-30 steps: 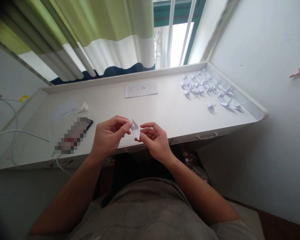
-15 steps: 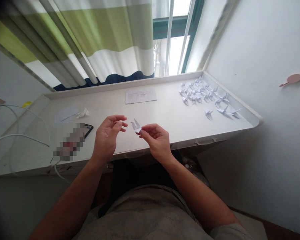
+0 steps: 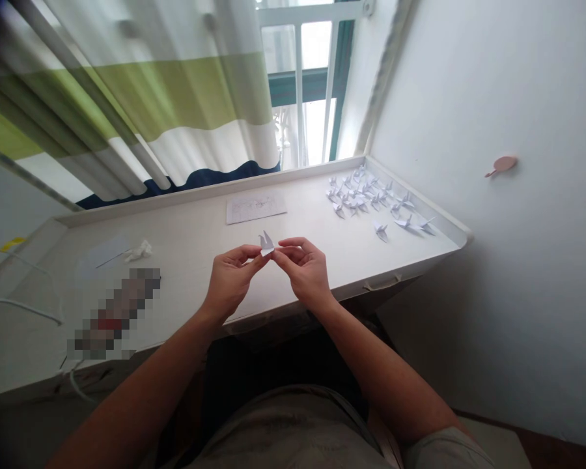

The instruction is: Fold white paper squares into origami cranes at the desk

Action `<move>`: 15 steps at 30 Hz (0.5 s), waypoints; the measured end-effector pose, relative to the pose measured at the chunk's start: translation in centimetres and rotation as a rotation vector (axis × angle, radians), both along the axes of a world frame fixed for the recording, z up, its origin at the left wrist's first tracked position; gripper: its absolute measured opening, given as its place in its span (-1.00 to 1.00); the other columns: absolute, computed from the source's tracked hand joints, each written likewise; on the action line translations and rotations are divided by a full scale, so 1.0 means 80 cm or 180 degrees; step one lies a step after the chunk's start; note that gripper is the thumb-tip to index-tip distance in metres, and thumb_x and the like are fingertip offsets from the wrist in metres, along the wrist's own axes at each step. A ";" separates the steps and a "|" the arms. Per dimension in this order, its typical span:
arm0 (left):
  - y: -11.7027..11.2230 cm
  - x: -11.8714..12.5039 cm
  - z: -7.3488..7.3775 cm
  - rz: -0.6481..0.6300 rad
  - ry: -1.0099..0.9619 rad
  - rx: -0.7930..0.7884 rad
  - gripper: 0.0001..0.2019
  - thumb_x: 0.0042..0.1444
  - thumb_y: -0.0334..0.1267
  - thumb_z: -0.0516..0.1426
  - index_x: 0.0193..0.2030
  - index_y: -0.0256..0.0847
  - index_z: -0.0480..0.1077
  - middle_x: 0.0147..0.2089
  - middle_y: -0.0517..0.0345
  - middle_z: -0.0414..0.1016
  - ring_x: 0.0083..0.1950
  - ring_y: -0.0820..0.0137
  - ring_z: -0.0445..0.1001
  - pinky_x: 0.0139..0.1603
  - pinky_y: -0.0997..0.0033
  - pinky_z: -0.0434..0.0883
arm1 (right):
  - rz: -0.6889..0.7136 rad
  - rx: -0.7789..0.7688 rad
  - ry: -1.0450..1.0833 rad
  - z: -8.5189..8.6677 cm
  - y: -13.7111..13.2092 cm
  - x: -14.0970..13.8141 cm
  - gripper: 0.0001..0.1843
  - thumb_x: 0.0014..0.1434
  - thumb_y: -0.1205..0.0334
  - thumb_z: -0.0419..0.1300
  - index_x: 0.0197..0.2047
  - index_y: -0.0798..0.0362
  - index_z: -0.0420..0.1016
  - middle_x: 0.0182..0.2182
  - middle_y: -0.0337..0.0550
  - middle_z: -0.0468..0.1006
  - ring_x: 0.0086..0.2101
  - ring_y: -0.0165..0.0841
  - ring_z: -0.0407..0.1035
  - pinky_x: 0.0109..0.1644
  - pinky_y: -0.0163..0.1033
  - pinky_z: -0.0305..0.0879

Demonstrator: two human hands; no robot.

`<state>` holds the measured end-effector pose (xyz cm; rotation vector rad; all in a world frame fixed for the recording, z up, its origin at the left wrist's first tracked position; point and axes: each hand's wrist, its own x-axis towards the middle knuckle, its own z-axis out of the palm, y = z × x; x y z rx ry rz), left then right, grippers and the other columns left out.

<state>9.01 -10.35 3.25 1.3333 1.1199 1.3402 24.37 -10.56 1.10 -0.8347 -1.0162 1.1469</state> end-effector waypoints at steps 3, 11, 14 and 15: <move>0.039 0.028 0.003 -0.0284 0.0003 -0.0014 -0.69 -0.01 0.01 0.50 -0.25 -0.17 0.72 -0.24 0.03 0.75 -0.17 0.25 0.64 -0.04 0.24 0.54 | -0.0105 0.0111 -0.0418 0.011 0.022 0.051 -0.57 0.06 -0.06 0.54 -0.10 -0.02 0.64 -0.25 -0.12 0.77 -0.17 -0.21 0.65 0.03 -0.01 0.55; 0.163 0.155 -0.003 -0.1612 0.0571 0.0036 -0.68 0.00 0.02 0.46 -0.23 -0.17 0.73 -0.22 -0.02 0.75 -0.17 0.21 0.64 -0.02 0.15 0.53 | -0.0575 0.0379 -0.2525 0.057 0.077 0.223 -0.74 0.22 0.01 0.37 -0.23 0.04 0.72 -0.41 -0.15 0.67 -0.39 -0.30 0.48 -0.24 -0.12 0.41; 0.190 0.203 -0.018 -0.1650 0.0600 0.0122 -0.74 0.01 -0.04 0.44 -0.25 -0.17 0.72 -0.23 -0.02 0.75 -0.15 0.20 0.63 0.00 0.14 0.52 | -0.0438 0.0180 -0.2942 0.064 0.102 0.273 -0.71 0.17 0.03 0.40 -0.16 0.06 0.73 -0.48 -0.21 0.60 -0.43 -0.33 0.42 -0.28 -0.16 0.33; 0.197 0.216 -0.023 -0.1640 0.0601 0.0151 -0.75 0.01 -0.06 0.43 -0.26 -0.18 0.71 -0.23 -0.01 0.74 -0.16 0.21 0.62 0.00 0.15 0.52 | -0.0391 0.0145 -0.2999 0.065 0.111 0.287 -0.69 0.16 0.02 0.40 -0.15 0.07 0.73 -0.48 -0.21 0.60 -0.44 -0.34 0.42 -0.29 -0.18 0.32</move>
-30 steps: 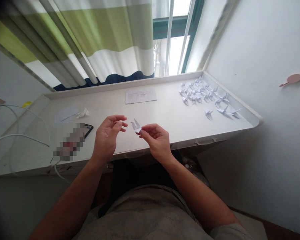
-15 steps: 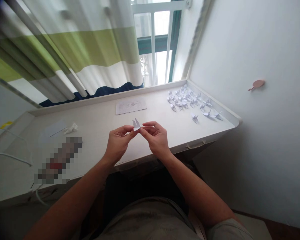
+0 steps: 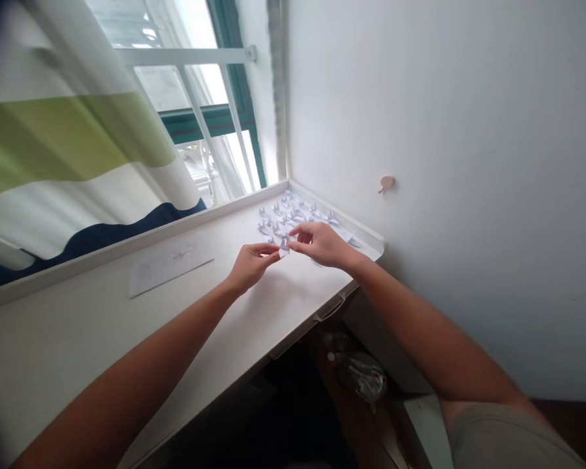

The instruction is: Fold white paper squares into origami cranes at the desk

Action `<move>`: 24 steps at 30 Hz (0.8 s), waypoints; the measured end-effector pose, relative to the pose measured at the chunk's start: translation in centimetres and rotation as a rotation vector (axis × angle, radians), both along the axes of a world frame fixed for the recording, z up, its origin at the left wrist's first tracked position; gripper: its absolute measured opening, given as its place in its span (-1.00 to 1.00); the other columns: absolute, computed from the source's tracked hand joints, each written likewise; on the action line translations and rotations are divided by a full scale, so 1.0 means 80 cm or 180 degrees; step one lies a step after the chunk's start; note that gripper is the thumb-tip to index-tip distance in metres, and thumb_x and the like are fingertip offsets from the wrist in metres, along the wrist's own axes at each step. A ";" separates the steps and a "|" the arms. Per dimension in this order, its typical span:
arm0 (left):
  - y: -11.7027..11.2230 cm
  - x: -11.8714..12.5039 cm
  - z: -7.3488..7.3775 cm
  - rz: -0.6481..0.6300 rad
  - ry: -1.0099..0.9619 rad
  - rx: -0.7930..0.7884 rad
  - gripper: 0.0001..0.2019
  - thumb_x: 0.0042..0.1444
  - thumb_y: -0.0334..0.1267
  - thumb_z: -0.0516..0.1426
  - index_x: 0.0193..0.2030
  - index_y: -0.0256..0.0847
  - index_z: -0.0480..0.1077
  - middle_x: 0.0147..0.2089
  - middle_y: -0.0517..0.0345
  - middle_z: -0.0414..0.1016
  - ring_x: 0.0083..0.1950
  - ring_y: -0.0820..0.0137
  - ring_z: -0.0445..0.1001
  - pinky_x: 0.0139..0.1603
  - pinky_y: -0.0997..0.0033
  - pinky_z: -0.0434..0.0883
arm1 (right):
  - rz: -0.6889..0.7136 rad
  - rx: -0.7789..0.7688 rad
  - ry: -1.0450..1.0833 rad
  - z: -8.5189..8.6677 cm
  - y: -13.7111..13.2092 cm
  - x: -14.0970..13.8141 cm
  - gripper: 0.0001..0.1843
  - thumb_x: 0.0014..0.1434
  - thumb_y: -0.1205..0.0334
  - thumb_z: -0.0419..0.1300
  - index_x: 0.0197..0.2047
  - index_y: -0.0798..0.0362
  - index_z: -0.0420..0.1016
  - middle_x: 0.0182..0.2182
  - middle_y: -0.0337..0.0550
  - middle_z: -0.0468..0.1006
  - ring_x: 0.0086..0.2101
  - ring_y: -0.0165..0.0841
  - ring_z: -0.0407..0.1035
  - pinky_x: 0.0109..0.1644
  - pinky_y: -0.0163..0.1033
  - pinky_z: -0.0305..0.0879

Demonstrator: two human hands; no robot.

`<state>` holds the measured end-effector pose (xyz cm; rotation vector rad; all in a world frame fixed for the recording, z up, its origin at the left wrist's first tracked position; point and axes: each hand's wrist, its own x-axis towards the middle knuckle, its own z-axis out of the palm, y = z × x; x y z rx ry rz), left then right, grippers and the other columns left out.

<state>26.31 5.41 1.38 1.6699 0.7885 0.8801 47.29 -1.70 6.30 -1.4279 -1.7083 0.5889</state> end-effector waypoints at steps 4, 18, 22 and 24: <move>0.018 0.038 -0.015 -0.0043 0.0167 0.0153 -0.79 0.07 -0.09 0.40 -0.26 -0.18 0.69 -0.26 0.03 0.72 -0.18 0.23 0.61 -0.01 0.19 0.51 | 0.0317 -0.0286 -0.0181 -0.001 0.032 0.039 -0.76 0.19 0.07 0.32 -0.30 0.07 0.69 -0.40 -0.13 0.68 -0.37 -0.31 0.47 -0.26 -0.20 0.31; 0.067 0.062 -0.012 0.0058 0.0866 0.1323 -0.88 0.21 -0.25 0.29 -0.37 -0.08 0.61 -0.30 0.12 0.62 -0.15 0.21 0.51 0.04 0.15 0.43 | 0.0547 -0.0292 -0.0316 -0.041 0.086 0.075 -0.82 0.21 0.14 0.31 -0.27 0.02 0.73 -0.30 -0.12 0.73 -0.28 -0.27 0.52 -0.13 -0.17 0.40; 0.067 0.066 -0.019 0.0145 0.1070 0.1291 -0.86 0.21 -0.24 0.28 -0.40 -0.08 0.58 -0.33 0.10 0.62 -0.12 0.15 0.49 0.06 0.10 0.42 | 0.0559 -0.0370 -0.0415 -0.049 0.091 0.077 -0.84 0.21 0.16 0.31 -0.26 0.01 0.72 -0.29 -0.13 0.73 -0.27 -0.27 0.52 -0.12 -0.17 0.39; 0.067 0.070 -0.020 0.0189 0.1220 0.1366 -0.88 0.19 -0.25 0.28 -0.38 -0.09 0.58 -0.32 0.08 0.63 -0.07 0.10 0.49 0.10 0.05 0.40 | 0.0537 -0.0412 -0.0482 -0.051 0.093 0.077 -0.83 0.22 0.16 0.30 -0.26 0.01 0.72 -0.29 -0.13 0.73 -0.26 -0.27 0.52 -0.12 -0.17 0.39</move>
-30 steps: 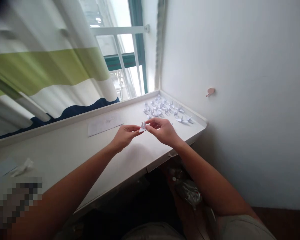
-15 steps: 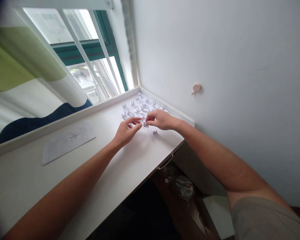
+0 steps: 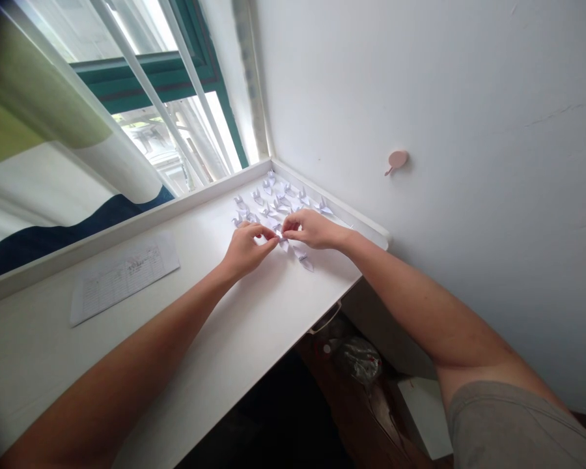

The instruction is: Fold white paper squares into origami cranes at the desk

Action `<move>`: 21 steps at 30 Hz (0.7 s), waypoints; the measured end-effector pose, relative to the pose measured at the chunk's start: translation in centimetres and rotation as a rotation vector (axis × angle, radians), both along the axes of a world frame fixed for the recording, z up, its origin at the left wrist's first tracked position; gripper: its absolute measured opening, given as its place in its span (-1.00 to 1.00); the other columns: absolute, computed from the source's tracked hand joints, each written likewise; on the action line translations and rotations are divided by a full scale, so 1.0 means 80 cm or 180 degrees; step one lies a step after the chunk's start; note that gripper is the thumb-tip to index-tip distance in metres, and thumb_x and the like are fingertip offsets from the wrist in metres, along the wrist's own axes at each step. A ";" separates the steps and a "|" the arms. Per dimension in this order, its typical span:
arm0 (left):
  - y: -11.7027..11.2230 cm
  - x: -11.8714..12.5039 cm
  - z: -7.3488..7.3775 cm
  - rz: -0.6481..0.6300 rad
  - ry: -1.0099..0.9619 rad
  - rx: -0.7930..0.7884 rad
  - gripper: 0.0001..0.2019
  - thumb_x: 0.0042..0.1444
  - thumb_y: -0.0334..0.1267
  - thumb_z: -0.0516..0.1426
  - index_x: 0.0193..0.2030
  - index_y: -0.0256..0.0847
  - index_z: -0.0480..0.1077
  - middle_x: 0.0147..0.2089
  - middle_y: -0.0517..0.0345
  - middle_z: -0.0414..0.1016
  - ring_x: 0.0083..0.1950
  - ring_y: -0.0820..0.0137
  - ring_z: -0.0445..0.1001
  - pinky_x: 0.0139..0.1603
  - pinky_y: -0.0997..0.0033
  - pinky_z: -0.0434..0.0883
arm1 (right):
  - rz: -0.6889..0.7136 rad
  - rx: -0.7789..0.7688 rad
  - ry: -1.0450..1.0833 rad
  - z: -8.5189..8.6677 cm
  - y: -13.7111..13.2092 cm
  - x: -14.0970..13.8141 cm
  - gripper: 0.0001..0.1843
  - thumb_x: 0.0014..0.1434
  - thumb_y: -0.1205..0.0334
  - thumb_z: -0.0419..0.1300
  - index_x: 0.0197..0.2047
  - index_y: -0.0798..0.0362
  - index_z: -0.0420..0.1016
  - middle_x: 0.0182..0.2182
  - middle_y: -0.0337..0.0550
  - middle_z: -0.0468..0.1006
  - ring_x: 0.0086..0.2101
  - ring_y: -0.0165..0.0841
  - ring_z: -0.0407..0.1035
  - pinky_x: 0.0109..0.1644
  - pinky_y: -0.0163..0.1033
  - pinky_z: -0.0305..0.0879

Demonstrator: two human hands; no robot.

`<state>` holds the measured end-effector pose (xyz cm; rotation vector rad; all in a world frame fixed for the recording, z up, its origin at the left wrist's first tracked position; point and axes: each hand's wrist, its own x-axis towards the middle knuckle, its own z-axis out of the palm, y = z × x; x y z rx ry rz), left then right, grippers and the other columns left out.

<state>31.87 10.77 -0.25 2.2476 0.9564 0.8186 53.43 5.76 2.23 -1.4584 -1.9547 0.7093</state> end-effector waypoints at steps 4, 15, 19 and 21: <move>0.002 0.001 0.005 0.0146 0.0051 0.0236 -0.88 0.13 -0.37 0.24 -0.25 -0.11 0.61 -0.21 0.06 0.67 0.01 0.05 0.47 0.21 -0.03 0.36 | -0.0009 -0.0074 -0.0087 -0.003 0.005 0.002 -0.83 0.20 0.17 0.31 -0.24 0.03 0.73 -0.28 -0.12 0.73 -0.25 -0.26 0.54 -0.12 -0.18 0.40; -0.007 -0.052 -0.002 0.0699 0.0212 0.0015 -0.84 0.07 -0.41 0.20 -0.21 -0.10 0.43 -0.22 0.09 0.59 -0.13 0.15 0.50 -0.01 0.11 0.41 | -0.0045 -0.0053 -0.0282 -0.005 0.005 -0.002 -0.84 0.20 0.31 0.30 -0.19 0.03 0.73 -0.23 -0.10 0.75 -0.22 -0.27 0.59 -0.07 -0.18 0.44; -0.013 -0.057 -0.017 0.0728 -0.0114 -0.0022 -0.79 0.10 -0.39 0.21 -0.13 -0.10 0.37 -0.15 0.09 0.58 -0.16 0.23 0.52 -0.03 0.17 0.43 | -0.0046 -0.0023 -0.0290 -0.003 0.007 -0.009 -0.84 0.19 0.34 0.29 -0.21 0.04 0.72 -0.22 -0.09 0.75 -0.20 -0.25 0.60 -0.04 -0.16 0.46; -0.014 -0.056 -0.016 0.0650 -0.0246 0.0050 -0.82 0.12 -0.38 0.19 -0.14 -0.10 0.38 -0.18 0.10 0.57 -0.17 0.25 0.52 -0.03 0.19 0.43 | -0.0092 0.0012 -0.0262 0.001 0.007 -0.009 -0.83 0.17 0.35 0.30 -0.20 0.04 0.72 -0.21 -0.08 0.76 -0.17 -0.23 0.61 -0.01 -0.14 0.47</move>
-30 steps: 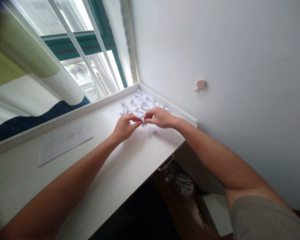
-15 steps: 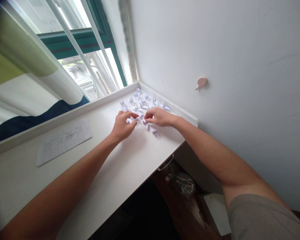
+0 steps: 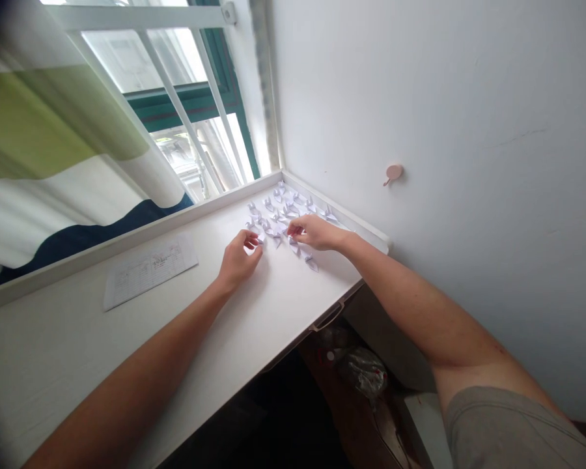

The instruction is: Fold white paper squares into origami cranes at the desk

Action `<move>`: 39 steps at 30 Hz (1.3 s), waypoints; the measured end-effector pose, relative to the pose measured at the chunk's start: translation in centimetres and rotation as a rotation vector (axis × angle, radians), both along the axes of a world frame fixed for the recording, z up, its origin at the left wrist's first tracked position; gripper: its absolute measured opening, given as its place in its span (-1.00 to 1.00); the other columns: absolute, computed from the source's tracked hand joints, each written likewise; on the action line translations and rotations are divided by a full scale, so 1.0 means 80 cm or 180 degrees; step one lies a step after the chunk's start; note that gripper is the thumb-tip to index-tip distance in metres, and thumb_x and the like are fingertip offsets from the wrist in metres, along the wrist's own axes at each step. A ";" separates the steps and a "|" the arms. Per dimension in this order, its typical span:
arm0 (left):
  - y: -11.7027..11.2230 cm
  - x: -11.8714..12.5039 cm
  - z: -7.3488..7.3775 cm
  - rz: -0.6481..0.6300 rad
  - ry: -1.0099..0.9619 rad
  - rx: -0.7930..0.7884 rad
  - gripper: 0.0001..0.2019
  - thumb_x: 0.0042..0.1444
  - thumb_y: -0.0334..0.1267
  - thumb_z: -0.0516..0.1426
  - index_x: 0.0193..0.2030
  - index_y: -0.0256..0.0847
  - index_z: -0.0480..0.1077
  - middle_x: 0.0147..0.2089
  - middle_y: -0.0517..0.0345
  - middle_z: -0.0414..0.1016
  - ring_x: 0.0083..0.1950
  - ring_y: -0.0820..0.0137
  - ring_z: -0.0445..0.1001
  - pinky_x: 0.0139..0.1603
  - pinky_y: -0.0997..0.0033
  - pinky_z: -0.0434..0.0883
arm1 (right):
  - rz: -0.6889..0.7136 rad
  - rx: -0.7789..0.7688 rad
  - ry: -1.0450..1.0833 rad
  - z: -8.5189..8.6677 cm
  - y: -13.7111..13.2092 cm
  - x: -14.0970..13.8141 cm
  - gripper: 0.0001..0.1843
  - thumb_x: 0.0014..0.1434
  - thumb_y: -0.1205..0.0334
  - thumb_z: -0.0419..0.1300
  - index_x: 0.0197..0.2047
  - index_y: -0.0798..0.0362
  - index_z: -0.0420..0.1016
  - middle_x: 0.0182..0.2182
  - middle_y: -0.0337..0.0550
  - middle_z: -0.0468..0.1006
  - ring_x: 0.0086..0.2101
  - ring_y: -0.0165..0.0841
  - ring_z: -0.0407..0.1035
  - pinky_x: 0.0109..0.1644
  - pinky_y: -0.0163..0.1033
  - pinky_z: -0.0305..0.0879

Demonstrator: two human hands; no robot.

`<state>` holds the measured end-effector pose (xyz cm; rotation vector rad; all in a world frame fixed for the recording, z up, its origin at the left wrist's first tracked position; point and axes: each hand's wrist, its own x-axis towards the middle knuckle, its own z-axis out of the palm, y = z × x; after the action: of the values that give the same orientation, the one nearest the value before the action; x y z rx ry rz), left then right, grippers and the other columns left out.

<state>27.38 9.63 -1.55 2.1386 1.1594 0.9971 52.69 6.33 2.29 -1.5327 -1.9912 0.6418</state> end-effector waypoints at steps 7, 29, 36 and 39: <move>-0.001 0.007 0.010 -0.0054 -0.0064 -0.0233 -0.86 0.16 -0.36 0.20 -0.13 -0.11 0.46 -0.30 0.17 0.57 -0.28 0.28 0.51 -0.14 0.24 0.41 | -0.0037 0.0285 0.0163 0.015 -0.020 0.002 -0.78 0.19 0.28 0.33 -0.08 0.00 0.71 -0.15 -0.08 0.75 -0.10 -0.16 0.61 0.06 -0.04 0.48; 0.005 -0.011 0.039 -0.0157 -0.0874 -0.1197 -0.68 0.08 -0.39 0.16 -0.05 -0.32 0.63 -0.43 0.14 0.58 -0.41 0.37 0.50 -0.34 0.38 0.39 | 0.0376 0.0155 -0.0992 0.046 -0.054 -0.104 -0.69 0.36 0.23 0.29 0.14 0.02 0.65 -0.01 0.01 0.74 0.01 -0.08 0.64 0.18 0.03 0.47; -0.040 -0.091 0.053 0.0147 -0.0778 -0.0889 -0.75 0.17 -0.30 0.21 -0.05 -0.26 0.62 -0.32 0.10 0.63 -0.28 0.32 0.55 -0.19 0.32 0.46 | 0.0515 0.0157 -0.0667 0.039 -0.064 -0.141 -0.77 0.38 0.23 0.26 0.04 0.05 0.65 -0.06 0.04 0.75 -0.04 -0.08 0.64 0.09 0.05 0.54; -0.088 -0.161 0.053 0.0480 -0.0415 -0.0485 -0.74 0.23 -0.27 0.20 0.02 -0.19 0.61 -0.18 0.07 0.69 -0.15 0.26 0.62 -0.09 0.24 0.51 | 0.0957 0.0367 -0.0305 0.031 -0.061 -0.198 -0.79 0.38 0.24 0.26 0.04 0.02 0.63 -0.04 -0.01 0.75 -0.02 -0.11 0.64 0.14 0.07 0.55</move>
<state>14.53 2.57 2.67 1.8624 1.3033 1.0605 36.88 1.43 4.75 -1.2282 -2.3139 0.5666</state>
